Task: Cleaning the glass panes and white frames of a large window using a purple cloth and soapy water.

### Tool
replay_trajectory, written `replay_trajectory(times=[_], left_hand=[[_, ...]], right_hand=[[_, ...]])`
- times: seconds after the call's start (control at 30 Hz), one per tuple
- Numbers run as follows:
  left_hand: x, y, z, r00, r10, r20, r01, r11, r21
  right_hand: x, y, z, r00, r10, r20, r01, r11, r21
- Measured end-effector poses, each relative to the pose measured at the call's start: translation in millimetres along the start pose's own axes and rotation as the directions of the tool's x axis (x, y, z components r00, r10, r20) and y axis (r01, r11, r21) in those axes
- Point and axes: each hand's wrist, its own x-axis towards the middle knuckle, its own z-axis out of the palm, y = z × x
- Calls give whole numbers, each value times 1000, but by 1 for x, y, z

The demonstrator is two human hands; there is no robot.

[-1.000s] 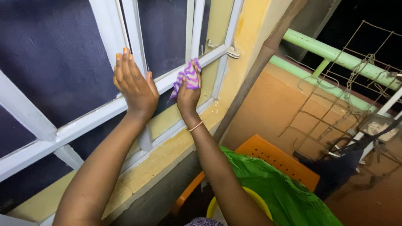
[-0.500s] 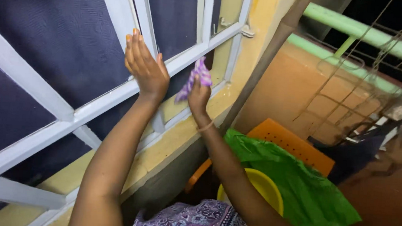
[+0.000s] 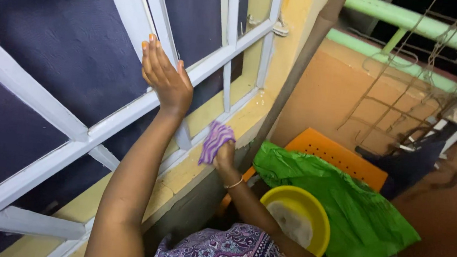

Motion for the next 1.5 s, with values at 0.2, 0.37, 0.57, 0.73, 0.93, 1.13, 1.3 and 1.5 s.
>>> replay_trajectory(times=[0.2, 0.37, 0.57, 0.73, 0.93, 1.13, 1.3, 1.5], left_hand=[[-7, -7, 4, 1000, 31, 3, -31, 999, -18], [-5, 0, 1, 999, 25, -23, -26, 999, -31], [-4, -7, 2, 999, 53, -6, -53, 996, -66], [-4, -9, -6, 997, 79, 21, -78, 997, -10], [0, -12, -11, 994, 103, 25, -103, 994, -23], [3, -15, -16, 991, 133, -14, -133, 990, -53], [5, -15, -15, 988, 153, -19, -154, 982, -112], [2, -18, -4, 980, 179, -83, -188, 976, -109]], right_hand=[[-47, -15, 37, 943, -195, 270, 332, 624, -708], [-91, 0, 62, 967, 172, 191, 247, -419, -874], [-57, 40, 8, 948, 199, 248, 318, -615, -721], [-22, 28, -19, 926, 234, 295, 377, -554, -742], [46, 1, -55, 948, 75, 310, 299, -544, -784], [115, -31, -80, 955, -8, 296, 223, -639, -737], [175, -44, -120, 955, -130, 268, 161, -532, -831], [236, -79, -160, 931, -188, 313, 115, -663, -739]])
